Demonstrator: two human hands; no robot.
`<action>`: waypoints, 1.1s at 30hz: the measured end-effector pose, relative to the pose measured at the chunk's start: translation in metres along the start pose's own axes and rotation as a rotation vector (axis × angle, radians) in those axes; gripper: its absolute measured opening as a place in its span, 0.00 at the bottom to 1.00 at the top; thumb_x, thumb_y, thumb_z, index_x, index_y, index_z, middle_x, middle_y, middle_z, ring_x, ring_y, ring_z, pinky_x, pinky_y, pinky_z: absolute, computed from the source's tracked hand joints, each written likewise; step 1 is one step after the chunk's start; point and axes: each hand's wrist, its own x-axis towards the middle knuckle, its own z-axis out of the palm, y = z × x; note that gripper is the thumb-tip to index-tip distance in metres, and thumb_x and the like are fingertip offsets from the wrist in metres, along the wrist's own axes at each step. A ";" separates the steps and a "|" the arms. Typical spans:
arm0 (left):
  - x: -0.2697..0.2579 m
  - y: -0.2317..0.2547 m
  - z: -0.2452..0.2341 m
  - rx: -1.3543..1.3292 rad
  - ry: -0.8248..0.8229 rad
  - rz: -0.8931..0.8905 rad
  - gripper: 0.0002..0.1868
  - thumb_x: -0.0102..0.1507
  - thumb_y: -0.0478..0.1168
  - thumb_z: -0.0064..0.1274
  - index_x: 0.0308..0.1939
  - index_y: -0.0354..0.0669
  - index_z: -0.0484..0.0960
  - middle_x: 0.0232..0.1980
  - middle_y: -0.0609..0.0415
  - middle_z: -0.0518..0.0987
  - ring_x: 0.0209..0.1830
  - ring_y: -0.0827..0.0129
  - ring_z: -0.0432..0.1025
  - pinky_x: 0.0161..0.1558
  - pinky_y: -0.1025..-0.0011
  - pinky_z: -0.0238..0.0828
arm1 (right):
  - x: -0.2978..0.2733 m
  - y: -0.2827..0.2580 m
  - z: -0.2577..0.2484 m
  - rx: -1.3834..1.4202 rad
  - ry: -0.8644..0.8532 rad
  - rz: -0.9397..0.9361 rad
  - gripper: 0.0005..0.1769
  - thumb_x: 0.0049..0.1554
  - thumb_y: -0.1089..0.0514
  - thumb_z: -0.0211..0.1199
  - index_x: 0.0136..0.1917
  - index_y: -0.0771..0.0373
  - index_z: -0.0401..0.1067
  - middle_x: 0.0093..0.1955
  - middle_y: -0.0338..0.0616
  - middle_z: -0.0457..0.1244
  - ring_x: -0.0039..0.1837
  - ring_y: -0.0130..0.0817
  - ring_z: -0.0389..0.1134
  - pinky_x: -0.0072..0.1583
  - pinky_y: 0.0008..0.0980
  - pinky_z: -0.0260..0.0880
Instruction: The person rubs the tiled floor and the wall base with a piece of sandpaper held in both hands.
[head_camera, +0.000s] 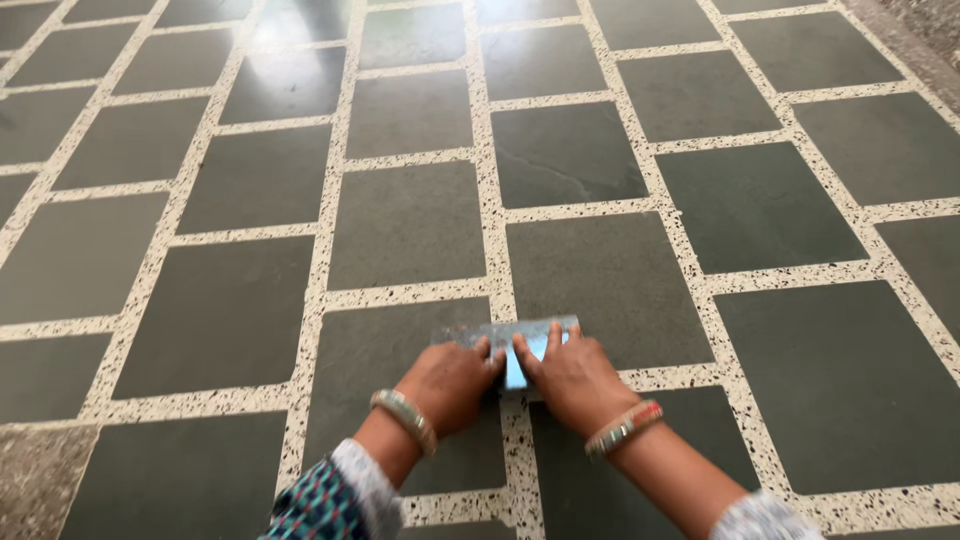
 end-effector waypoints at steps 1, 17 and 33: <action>-0.014 0.007 0.002 0.007 -0.100 0.015 0.27 0.65 0.34 0.45 0.70 0.44 0.68 0.72 0.38 0.66 0.51 0.52 0.78 0.51 0.57 0.76 | -0.014 -0.011 0.000 -0.025 -0.076 -0.020 0.35 0.62 0.62 0.46 0.81 0.54 0.48 0.71 0.82 0.50 0.66 0.70 0.63 0.53 0.46 0.75; -0.049 -0.020 0.020 0.045 -0.102 -0.038 0.29 0.65 0.35 0.46 0.72 0.47 0.65 0.74 0.40 0.63 0.59 0.45 0.73 0.57 0.57 0.73 | 0.007 -0.052 0.008 0.013 0.053 -0.057 0.36 0.60 0.60 0.52 0.81 0.54 0.50 0.72 0.78 0.52 0.69 0.71 0.60 0.57 0.47 0.73; -0.044 0.018 0.001 0.044 -0.412 -0.003 0.32 0.67 0.31 0.43 0.75 0.49 0.60 0.74 0.45 0.63 0.48 0.57 0.80 0.50 0.60 0.78 | -0.043 -0.044 0.011 0.094 -0.031 -0.054 0.36 0.61 0.61 0.50 0.81 0.56 0.49 0.72 0.86 0.48 0.70 0.76 0.57 0.52 0.47 0.75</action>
